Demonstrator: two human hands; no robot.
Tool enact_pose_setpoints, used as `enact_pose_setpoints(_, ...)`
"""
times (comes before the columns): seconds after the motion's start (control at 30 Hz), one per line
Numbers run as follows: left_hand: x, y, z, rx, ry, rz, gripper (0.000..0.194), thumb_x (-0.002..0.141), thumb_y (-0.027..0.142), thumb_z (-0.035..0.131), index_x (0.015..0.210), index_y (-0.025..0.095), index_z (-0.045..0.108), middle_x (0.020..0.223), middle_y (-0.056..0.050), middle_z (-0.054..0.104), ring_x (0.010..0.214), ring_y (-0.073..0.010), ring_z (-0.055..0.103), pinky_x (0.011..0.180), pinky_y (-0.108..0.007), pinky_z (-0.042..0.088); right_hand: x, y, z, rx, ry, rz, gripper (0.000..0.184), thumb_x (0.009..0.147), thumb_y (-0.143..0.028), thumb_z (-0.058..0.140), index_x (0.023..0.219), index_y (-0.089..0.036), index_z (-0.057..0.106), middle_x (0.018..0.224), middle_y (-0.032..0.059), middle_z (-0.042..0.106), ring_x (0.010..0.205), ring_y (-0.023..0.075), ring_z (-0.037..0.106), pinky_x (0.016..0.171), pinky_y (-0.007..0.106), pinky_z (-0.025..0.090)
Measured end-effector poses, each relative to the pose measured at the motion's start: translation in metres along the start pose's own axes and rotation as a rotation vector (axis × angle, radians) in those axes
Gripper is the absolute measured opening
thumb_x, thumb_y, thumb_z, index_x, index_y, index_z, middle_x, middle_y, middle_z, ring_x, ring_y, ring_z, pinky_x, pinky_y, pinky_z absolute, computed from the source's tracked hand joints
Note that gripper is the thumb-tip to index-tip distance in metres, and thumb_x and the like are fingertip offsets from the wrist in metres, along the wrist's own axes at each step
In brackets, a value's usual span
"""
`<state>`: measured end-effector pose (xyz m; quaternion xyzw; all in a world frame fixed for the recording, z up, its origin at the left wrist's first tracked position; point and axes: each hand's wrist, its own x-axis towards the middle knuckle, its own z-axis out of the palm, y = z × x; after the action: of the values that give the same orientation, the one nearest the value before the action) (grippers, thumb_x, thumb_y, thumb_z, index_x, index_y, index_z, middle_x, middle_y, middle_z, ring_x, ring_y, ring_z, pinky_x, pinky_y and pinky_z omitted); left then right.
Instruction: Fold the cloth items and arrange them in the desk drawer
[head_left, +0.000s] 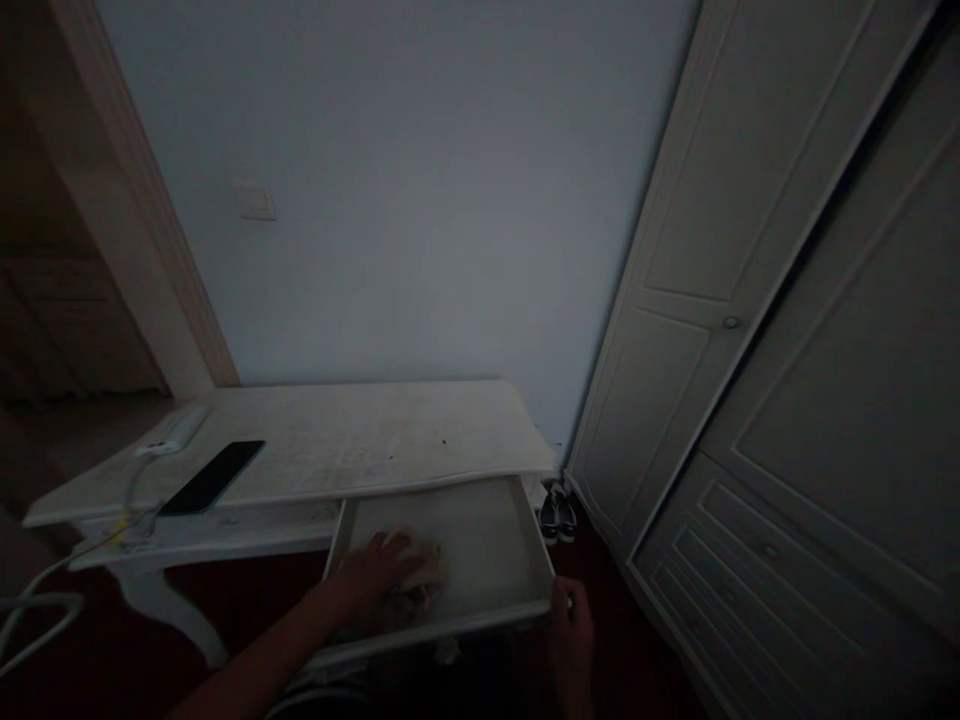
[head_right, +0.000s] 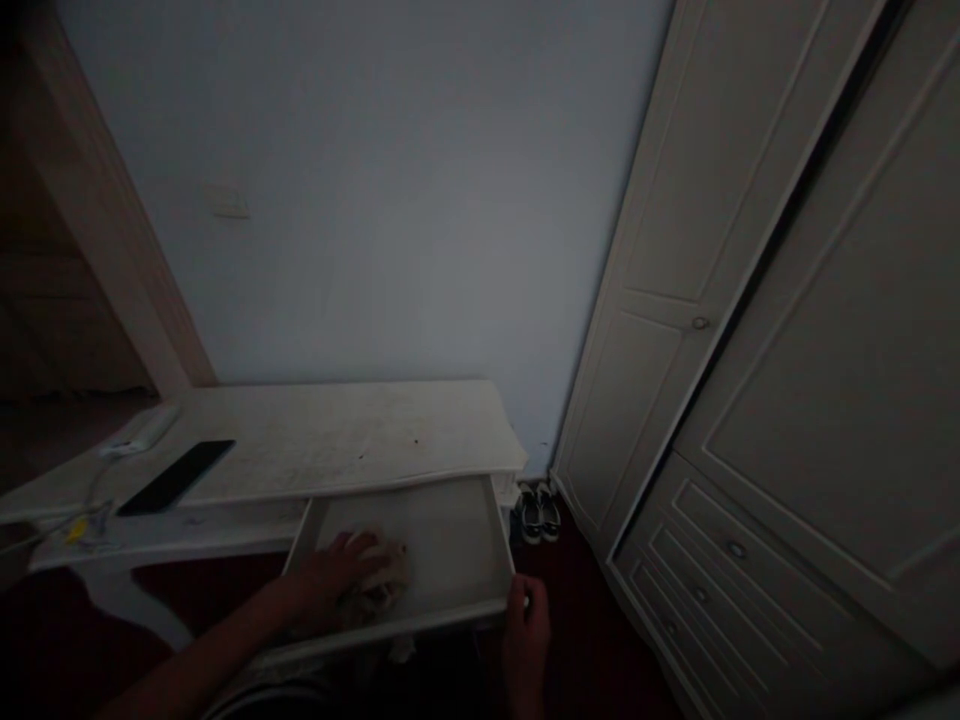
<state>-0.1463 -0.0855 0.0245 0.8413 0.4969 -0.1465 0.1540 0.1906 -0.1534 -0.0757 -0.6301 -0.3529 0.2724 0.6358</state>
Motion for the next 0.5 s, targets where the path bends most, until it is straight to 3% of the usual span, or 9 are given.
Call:
enact_pose_setpoints(0.17,0.015,-0.005,0.0,0.067,0.025,0.033,0.107,0.068,0.016,0.072,0.164,0.045,0.035,0.171,-0.011,0.035,0.154,-0.0478,0.034,0.109,-0.065,0.049,-0.001,0.003,0.0,0.021,-0.008,0.009,0.054,0.088,-0.076,0.056,0.089,-0.022,0.064,0.075,-0.0004,0.065,0.071,0.0206,0.059,0.063,0.029,0.047)
enact_pose_setpoints(0.37,0.034,-0.021,-0.005,-0.113,0.165,-0.054,0.103,0.062,0.028,0.078,0.16,0.038,0.045,0.169,-0.008,0.04,0.15,-0.0421,0.041,0.114,-0.053,0.047,0.003,0.011,-0.002,0.004,-0.002,0.035,0.061,0.082,-0.082,0.057,0.088,-0.022,0.064,0.075,-0.0002,0.065,0.071,0.0222,0.059,0.065,0.032,0.048)
enact_pose_setpoints(0.5,0.061,-0.016,-0.016,-0.192,0.227,-0.106,0.096,0.073,0.04,0.074,0.162,0.03,0.042,0.167,-0.009,0.046,0.151,-0.0367,0.042,0.123,-0.047,0.036,0.004,0.014,-0.002,0.02,-0.002,0.073,0.062,0.081,-0.084,0.057,0.09,-0.023,0.065,0.077,0.0009,0.067,0.074,0.0245,0.063,0.065,0.033,0.05)
